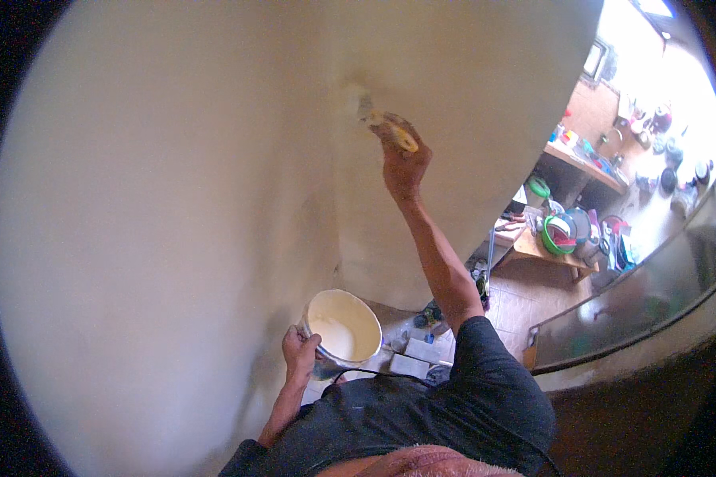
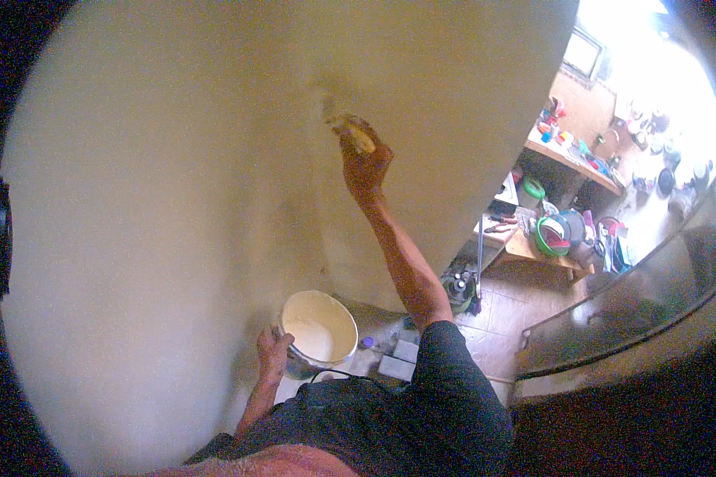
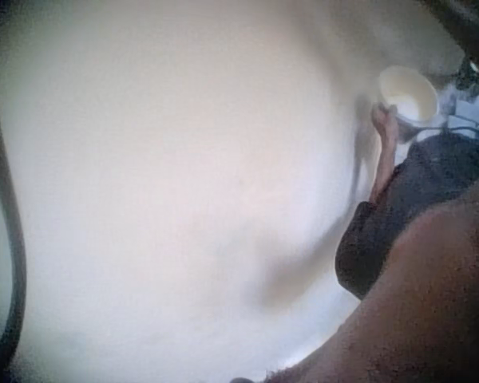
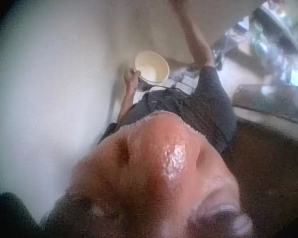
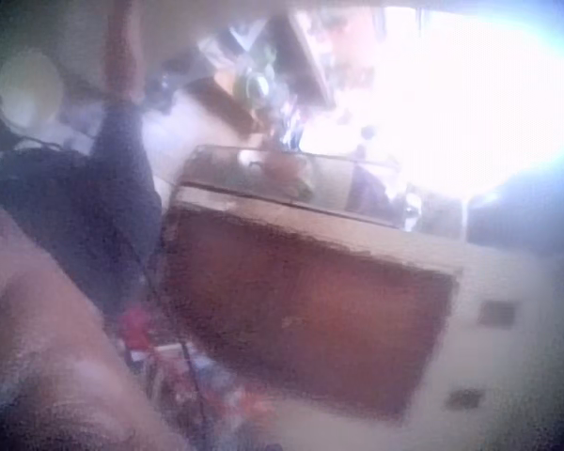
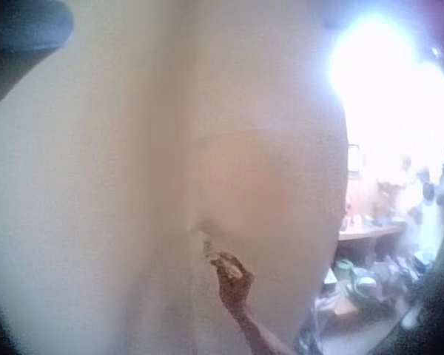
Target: The person paints a wall using a paintbrush, repeatedly dipping the brush into a bucket of light-colored paint and applying it to the surface.
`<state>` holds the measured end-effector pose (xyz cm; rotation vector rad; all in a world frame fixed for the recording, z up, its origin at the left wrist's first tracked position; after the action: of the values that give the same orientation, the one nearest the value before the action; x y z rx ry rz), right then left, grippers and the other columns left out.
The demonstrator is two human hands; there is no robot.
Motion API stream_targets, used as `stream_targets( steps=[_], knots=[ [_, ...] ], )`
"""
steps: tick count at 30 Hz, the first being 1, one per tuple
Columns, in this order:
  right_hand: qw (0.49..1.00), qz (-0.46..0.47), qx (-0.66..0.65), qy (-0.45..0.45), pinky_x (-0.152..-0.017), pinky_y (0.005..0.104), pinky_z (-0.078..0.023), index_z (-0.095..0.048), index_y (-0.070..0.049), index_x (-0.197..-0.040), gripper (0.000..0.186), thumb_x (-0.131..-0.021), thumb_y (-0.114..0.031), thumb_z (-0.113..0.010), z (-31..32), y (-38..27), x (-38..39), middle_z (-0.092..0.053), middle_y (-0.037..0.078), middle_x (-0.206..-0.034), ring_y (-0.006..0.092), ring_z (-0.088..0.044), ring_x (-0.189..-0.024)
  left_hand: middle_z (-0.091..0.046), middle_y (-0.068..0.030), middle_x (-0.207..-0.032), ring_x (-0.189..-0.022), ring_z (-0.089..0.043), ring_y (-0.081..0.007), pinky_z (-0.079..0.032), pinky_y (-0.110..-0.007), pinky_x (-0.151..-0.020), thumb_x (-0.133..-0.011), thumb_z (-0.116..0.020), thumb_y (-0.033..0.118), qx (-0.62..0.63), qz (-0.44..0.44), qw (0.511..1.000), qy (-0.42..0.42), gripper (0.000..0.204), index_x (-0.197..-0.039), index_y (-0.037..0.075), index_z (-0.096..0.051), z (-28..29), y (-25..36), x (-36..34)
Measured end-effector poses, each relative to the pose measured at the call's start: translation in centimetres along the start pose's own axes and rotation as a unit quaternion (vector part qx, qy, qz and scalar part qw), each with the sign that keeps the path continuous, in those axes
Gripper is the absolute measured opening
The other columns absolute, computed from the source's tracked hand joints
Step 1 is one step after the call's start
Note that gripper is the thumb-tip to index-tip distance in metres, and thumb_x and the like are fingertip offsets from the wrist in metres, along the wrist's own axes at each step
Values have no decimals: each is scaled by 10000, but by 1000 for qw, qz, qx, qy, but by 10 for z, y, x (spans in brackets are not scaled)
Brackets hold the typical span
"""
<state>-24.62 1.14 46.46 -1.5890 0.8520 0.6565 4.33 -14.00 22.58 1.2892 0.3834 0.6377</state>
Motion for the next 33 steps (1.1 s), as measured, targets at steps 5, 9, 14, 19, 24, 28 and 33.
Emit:
stream_targets(
  steps=[5,9,14,19,24,28,33],
  knots=[
    [999,36,-1,26,-731,271,-513,-633,32,-1005,199,-852,-96,-624,-9,-1,-33,-676,98,-892,160,-646,-790,-528,-86,-647,-469,-556,-169,-485,-296,-370,-659,-646,66,-54,-17,998,-3,215,-749,-1,-462,0,3,-1],
    [995,60,85,11,-682,270,-508,-644,2,-992,210,-822,-120,-655,-29,5,-58,-684,113,-839,146,-649,-729,-524,-82,-637,-485,-541,-159,-464,-291,-386,-651,-660,83,-26,-2,1000,-12,230,-749,2,-468,-2,-3,-7],
    [962,181,198,50,-638,279,-498,-655,-65,-988,202,-804,-149,-671,-7,14,-69,-684,107,-824,160,-653,-694,-526,-78,-638,-502,-526,-145,-449,-282,-408,-645,-663,78,-135,-70,988,-7,227,-747,10,-472,-1,-29,-23],
    [830,265,473,133,-714,301,-516,-675,-66,-957,164,-803,-119,-668,97,-7,-62,-691,101,-873,185,-670,-782,-528,-71,-635,-521,-531,-152,-458,-304,-448,-622,-671,90,-43,30,998,-37,226,-717,13,-481,-4,14,-8],
    [830,256,431,245,-710,310,-532,-660,14,-988,209,-805,-86,-645,198,-65,-52,-692,119,-894,182,-670,-786,-532,-74,-642,-529,-551,-160,-474,-316,-437,-621,-667,87,-71,-21,997,-29,224,-728,4,-489,-10,13,-9],
    [805,229,475,272,-634,344,-531,-666,-29,-942,180,-801,-138,-641,178,-64,-55,-675,145,-857,252,-668,-716,-533,-80,-657,-532,-549,-168,-470,-313,-438,-633,-657,86,-38,-20,998,-42,217,-734,-3,-487,-8,-30,-22],
    [773,180,582,177,-487,379,-472,-635,-83,-922,175,-772,-169,-654,66,-11,-61,-607,99,-687,283,-587,-556,-520,-77,-658,-545,-515,-171,-452,-310,-492,-635,-650,85,6,33,998,-47,206,-722,2,-483,-6,-3,-13]
  ],
)
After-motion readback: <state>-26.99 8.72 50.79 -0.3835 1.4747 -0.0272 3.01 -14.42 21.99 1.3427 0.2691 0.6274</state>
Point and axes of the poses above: each hand's wrist, its own x-axis away from the middle knuckle, its own z-axis out of the back of the hand, y = z × x, the point moved 3 cm from there along -x, towards the middle knuckle
